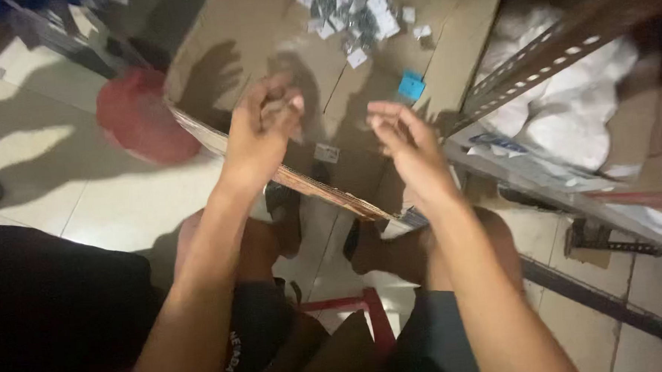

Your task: Organizing and hanging small bags of hardware onto a display rack

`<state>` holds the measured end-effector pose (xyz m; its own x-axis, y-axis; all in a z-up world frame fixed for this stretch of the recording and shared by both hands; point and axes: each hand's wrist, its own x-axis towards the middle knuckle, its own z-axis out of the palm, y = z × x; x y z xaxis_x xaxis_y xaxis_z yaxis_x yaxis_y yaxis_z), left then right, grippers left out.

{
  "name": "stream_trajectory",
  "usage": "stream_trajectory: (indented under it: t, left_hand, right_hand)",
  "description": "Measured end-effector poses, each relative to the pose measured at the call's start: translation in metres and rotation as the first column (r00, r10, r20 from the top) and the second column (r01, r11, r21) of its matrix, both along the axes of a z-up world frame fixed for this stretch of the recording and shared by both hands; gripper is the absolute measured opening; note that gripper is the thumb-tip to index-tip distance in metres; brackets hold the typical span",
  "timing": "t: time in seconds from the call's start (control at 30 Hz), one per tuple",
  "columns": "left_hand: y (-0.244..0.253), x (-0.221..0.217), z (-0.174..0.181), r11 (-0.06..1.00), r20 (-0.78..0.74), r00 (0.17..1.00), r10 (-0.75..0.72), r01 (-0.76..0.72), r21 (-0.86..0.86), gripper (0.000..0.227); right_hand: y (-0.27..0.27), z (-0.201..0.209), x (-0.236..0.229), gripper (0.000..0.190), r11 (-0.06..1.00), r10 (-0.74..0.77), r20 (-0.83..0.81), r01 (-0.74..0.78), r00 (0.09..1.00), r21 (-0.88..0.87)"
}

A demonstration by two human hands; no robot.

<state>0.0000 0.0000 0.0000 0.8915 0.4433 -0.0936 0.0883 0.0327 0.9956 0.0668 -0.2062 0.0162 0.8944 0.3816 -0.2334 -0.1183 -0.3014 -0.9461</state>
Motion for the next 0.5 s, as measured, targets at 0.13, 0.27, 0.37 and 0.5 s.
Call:
stream_trajectory:
  t: [0.13,0.27,0.37,0.5]
  left_hand:
    - [0.015,0.027,-0.020,0.998,-0.115,0.993,-0.031,0.038,0.059,0.045]
    - [0.027,0.039,-0.041,0.994,-0.037,0.998,-0.054,0.057,0.092,0.038]
    - [0.032,0.039,-0.040,0.994,-0.052,0.997,-0.052,0.057,0.089,0.033]
    - [0.041,0.038,-0.050,0.971,0.058,0.996,-0.075,0.060,0.230,0.026]
  right_hand:
    - [0.016,-0.002,0.032,0.026,0.993,0.011,-0.079,-0.020,0.997,-0.119]
    - [0.021,-0.015,0.048,0.025,0.998,0.011,-0.170,-0.020,0.985,-0.051]
    - [0.019,-0.031,0.059,0.026,1.000,0.008,-0.156,-0.008,0.988,0.001]
    - [0.018,-0.048,0.066,0.027,0.999,0.036,-0.092,-0.032,0.995,0.042]
